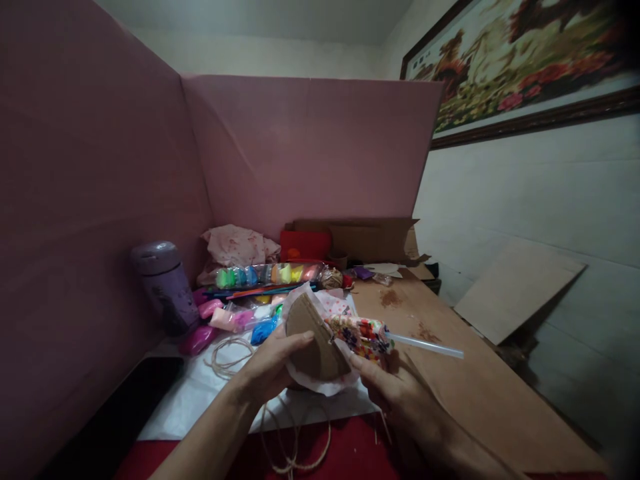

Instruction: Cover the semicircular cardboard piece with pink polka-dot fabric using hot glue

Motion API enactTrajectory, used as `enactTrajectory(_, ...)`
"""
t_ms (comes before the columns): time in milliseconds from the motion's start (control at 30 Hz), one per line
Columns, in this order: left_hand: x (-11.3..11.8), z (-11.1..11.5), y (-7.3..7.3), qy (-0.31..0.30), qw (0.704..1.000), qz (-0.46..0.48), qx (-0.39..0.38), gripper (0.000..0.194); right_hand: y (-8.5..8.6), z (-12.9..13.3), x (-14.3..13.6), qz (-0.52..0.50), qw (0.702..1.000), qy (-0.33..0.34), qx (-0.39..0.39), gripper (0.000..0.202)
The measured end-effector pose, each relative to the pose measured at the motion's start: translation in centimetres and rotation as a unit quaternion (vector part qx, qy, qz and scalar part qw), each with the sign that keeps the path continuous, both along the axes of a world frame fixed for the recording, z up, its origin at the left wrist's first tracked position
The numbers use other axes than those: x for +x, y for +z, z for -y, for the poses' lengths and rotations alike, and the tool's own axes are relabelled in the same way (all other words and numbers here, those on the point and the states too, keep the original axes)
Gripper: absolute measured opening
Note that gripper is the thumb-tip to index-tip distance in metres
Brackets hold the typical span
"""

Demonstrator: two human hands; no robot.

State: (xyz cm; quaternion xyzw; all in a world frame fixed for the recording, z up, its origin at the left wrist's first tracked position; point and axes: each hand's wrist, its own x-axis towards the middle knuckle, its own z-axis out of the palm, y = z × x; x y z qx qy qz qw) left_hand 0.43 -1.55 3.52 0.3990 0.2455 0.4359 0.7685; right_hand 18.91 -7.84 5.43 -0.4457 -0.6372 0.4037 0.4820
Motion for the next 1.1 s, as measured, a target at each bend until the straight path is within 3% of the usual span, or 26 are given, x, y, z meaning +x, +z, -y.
enactTrajectory(200,0.2,0.2,0.1,-0.015,1.000,-0.014,0.003,0.037,1.2,-0.1,-0.3,0.003,1.000,0.014,-0.025,0.023)
enactTrajectory(433,0.5,0.2,-0.1,-0.026,0.999,-0.021,-0.002,0.029,1.0,-0.7,-0.1,0.011,1.000,0.000,-0.011,0.025)
enactTrajectory(833,0.4,0.3,-0.4,-0.020,0.999,-0.031,-0.010,0.029,0.7,-0.8,0.0,-0.018,0.999,0.037,-0.002,0.026)
enactTrajectory(1100,0.3,0.3,-0.4,-0.023,0.999,-0.027,-0.002,0.029,2.2,0.0,0.0,-0.021,0.998,0.063,-0.008,0.025)
